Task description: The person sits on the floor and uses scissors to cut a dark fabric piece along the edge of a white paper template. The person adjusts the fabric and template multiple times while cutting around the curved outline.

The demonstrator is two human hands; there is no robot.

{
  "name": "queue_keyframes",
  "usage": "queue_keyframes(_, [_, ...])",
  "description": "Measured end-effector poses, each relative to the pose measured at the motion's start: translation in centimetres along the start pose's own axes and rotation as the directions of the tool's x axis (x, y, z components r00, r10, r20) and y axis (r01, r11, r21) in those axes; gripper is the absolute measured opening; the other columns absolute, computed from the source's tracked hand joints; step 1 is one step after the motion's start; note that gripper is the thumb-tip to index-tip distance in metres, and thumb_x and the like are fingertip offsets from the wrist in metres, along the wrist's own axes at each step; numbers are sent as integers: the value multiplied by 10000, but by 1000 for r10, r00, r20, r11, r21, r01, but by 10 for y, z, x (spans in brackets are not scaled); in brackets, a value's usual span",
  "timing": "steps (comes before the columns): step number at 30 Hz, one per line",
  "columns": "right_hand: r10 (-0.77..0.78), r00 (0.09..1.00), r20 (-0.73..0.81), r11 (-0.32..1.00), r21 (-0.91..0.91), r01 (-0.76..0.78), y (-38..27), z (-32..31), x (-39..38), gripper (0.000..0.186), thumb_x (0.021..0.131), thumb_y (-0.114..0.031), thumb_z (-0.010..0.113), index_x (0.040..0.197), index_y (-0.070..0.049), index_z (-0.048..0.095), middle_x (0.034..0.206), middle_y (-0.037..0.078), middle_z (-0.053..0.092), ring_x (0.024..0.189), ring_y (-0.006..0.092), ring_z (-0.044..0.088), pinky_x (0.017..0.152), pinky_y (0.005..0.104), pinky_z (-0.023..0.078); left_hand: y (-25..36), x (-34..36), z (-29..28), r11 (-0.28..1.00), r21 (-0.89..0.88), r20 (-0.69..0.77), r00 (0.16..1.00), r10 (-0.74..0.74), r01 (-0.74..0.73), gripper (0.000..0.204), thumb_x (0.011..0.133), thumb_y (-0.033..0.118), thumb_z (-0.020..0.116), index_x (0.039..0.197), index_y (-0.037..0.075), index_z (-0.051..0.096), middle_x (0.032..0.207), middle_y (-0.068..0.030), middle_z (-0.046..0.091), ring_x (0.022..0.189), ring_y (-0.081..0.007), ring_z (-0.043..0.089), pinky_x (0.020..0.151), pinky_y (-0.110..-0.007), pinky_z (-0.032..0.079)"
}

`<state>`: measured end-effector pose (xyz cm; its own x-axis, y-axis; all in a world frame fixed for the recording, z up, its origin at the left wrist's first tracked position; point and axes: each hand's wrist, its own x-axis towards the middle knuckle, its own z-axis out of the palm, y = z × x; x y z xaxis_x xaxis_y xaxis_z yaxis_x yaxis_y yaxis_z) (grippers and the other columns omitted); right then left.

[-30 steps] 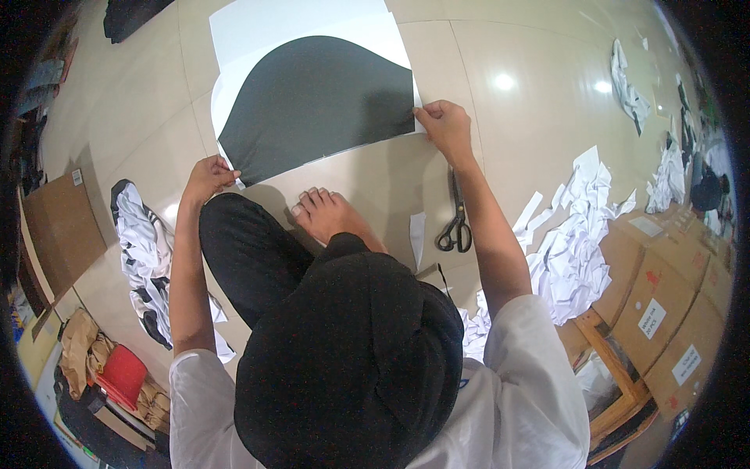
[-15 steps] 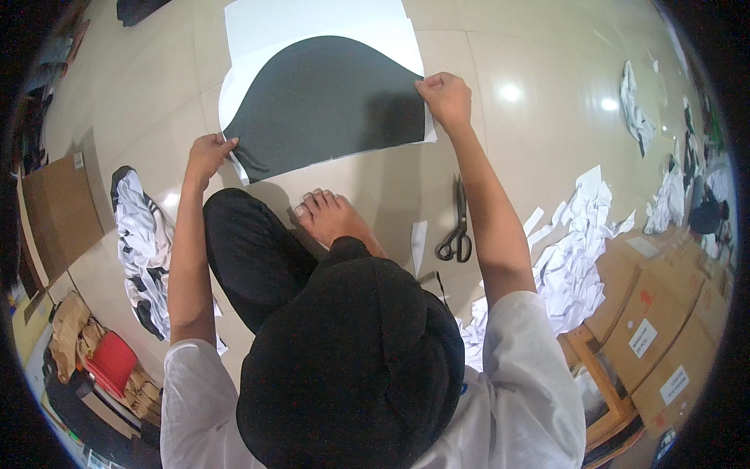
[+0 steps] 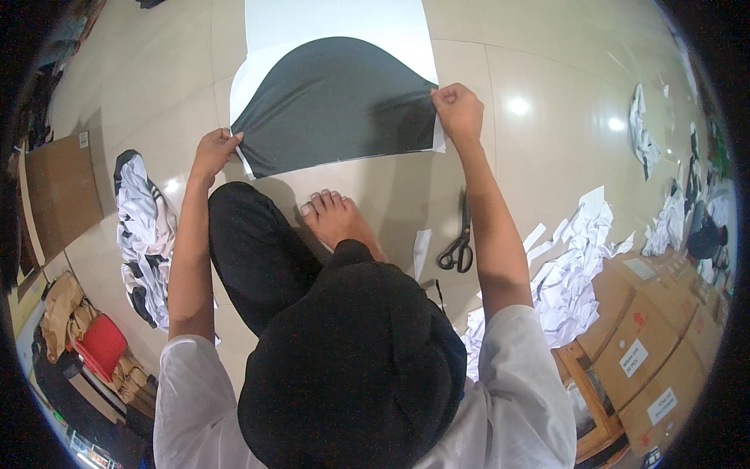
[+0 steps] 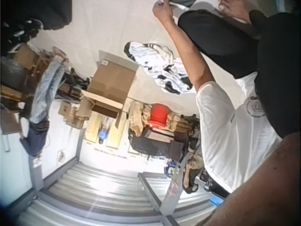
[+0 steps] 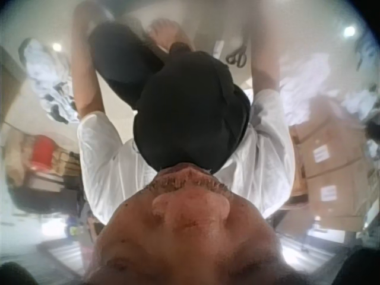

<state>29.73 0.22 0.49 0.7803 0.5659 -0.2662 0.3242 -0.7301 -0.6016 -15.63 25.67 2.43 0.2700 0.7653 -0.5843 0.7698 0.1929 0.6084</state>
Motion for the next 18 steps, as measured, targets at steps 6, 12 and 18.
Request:
queue_keyframes(6, [-105, 988, -114, 994, -7, 105, 9, 5, 0, 316, 964, -315, 857, 913, -14, 776, 710, 44, 720, 589, 134, 659, 612, 312, 550, 16, -12, 2, 998, 43, 87, 995, -44, 40, 327, 945, 281, 891, 864, 55, 668, 782, -16, 667, 684, -114, 571, 629, -294, 484])
queue_keyframes(12, [-22, 999, -36, 999, 48, 24, -5, 1, -4, 285, 960, -309, 818, 937, -27, 790, 761, 122, 770, 704, 254, 754, 718, 395, 595, -6, -13, -2, 999, 32, 175, 984, 27, -33, 308, 859, 183, 954, 863, 41, 681, 776, -47, 716, 692, -142, 639, 654, -297, 516])
queue_keyframes(18, [-38, 998, -58, 999, 19, 39, 3, 4, -1, 308, 956, -333, 819, 939, -28, 790, 789, 127, 780, 717, 265, 757, 732, 398, 595, -10, -12, 0, 984, 137, 142, 985, 96, -116, 323, 794, 154, 978, 866, 28, 690, 761, -64, 729, 697, -152, 671, 679, -307, 537])
